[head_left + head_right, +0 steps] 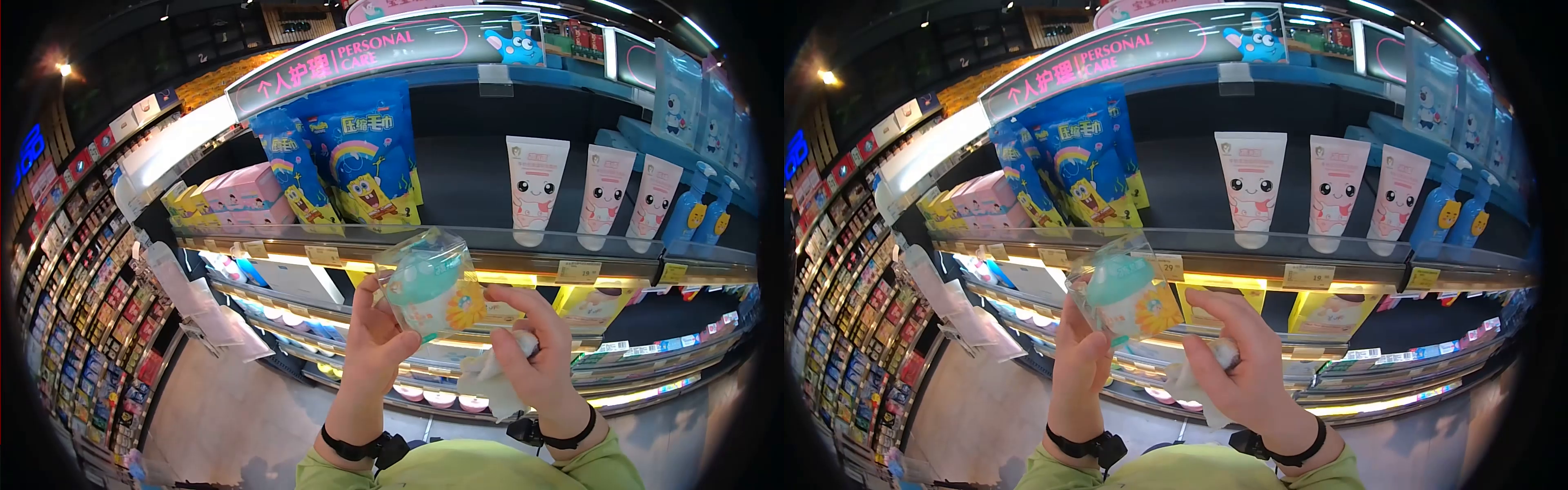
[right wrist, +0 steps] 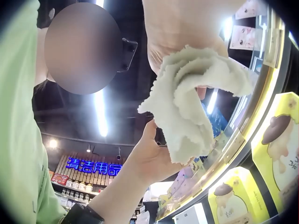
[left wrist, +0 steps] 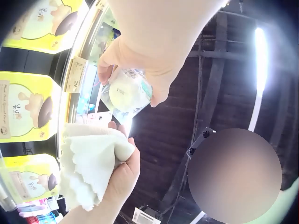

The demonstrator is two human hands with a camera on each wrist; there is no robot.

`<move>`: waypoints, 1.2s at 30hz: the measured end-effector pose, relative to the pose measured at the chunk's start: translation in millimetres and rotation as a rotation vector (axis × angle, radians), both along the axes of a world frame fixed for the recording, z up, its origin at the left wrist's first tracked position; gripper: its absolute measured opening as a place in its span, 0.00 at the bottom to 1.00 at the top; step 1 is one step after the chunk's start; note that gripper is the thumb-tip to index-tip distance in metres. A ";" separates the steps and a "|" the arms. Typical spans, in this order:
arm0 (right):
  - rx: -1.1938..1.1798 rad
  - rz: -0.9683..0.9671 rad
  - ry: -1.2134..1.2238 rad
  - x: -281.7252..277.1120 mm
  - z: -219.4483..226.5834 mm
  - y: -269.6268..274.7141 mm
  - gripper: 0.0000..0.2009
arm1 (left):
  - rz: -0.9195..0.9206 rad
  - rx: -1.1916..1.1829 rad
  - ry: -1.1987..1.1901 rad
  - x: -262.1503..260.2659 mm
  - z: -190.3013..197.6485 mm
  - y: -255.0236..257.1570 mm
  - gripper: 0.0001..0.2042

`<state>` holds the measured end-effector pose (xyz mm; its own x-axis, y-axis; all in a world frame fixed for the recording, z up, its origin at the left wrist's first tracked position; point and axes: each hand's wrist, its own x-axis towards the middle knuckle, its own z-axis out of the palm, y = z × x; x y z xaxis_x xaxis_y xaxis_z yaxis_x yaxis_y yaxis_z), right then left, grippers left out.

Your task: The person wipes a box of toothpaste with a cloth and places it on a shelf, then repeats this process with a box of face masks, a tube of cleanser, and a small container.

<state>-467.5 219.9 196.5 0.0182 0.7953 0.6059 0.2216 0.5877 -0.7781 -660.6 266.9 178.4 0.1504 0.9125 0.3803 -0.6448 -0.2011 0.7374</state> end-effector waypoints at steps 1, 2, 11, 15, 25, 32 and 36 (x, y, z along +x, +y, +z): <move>-0.041 0.004 0.010 -1.5 0.3 1.2 0.21 | -0.026 -0.004 0.004 -1.1 0.2 2.1 0.39; -0.044 0.003 0.011 -3.8 0.2 4.1 0.21 | -0.053 -0.006 0.008 -2.5 0.2 4.0 0.38; 0.078 -0.124 -0.067 -25.5 8.9 15.9 0.21 | -0.100 0.135 0.159 -17.8 12.7 26.4 0.33; 0.122 -0.191 -0.020 -34.2 12.5 20.9 0.20 | 0.101 0.473 0.321 -19.3 12.4 41.4 0.29; 0.425 -0.640 -0.187 -35.2 22.9 71.8 0.18 | 0.921 0.776 0.555 17.5 27.9 85.0 0.17; 0.253 -0.756 -0.293 -36.7 18.9 89.3 0.19 | 1.036 0.803 0.717 29.7 27.2 104.6 0.16; 0.163 -0.778 -0.403 -35.1 12.4 89.3 0.22 | 0.984 0.678 0.799 30.9 22.3 106.6 0.15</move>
